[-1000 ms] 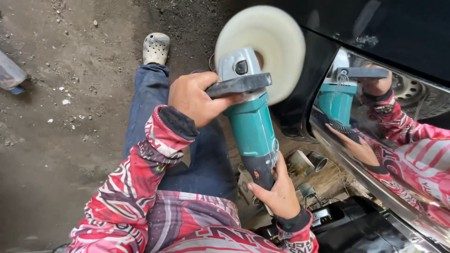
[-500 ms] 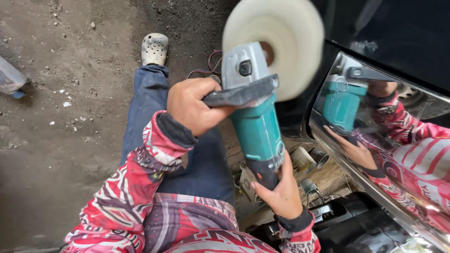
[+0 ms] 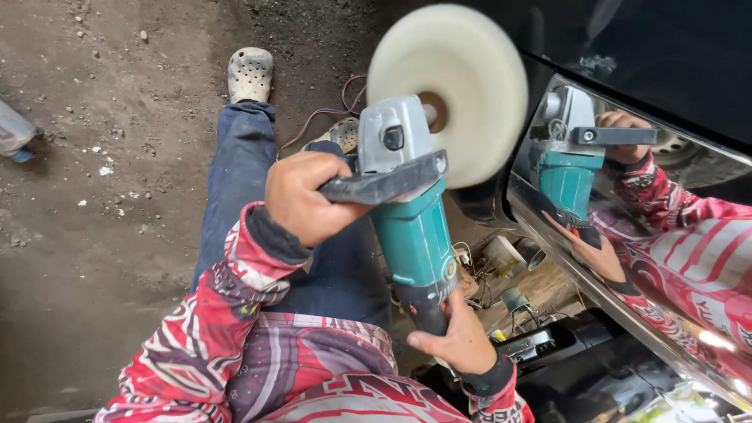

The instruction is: The person polishes the front bumper and headlight area of a black car using an electric buffer.

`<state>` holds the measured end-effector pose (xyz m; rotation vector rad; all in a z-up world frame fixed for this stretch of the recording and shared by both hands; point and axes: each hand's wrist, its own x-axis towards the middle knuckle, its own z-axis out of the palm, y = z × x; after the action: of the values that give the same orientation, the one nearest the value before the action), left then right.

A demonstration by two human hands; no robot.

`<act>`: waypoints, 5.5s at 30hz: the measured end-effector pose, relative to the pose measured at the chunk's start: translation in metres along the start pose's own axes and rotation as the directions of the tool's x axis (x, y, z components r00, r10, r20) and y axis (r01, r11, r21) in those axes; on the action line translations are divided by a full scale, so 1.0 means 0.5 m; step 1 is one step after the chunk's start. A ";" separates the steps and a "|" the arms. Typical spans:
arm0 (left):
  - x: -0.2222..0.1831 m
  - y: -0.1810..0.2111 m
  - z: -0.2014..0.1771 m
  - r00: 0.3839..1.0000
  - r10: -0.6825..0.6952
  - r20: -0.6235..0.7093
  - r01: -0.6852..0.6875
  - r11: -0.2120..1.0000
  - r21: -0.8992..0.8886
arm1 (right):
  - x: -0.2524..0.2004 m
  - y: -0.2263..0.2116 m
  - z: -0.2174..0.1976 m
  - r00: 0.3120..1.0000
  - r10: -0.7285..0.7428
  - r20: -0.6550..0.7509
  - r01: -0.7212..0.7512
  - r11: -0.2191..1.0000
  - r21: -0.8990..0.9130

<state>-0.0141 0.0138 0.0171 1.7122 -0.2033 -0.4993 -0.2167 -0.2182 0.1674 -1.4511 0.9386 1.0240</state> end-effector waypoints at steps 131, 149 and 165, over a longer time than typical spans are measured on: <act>0.295 -0.325 -0.031 0.680 0.360 0.638 -0.293 0.932 -0.214 | 0.397 0.005 0.516 0.392 0.066 -0.918 -0.259 0.965 -0.041; 0.308 -0.385 -0.015 0.864 0.328 0.383 -0.316 0.944 -0.097 | 0.457 0.036 0.361 0.551 -0.123 -0.825 -0.144 0.960 -0.239; 0.304 -0.315 -0.036 0.751 0.353 0.558 -0.289 0.936 -0.203 | 0.377 -0.038 0.479 0.514 0.122 -0.849 -0.158 0.986 0.047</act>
<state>0.1071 0.0010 -0.1656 1.3325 -0.8970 -0.7566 -0.1630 0.0184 -0.0184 -1.9746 1.7754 0.3527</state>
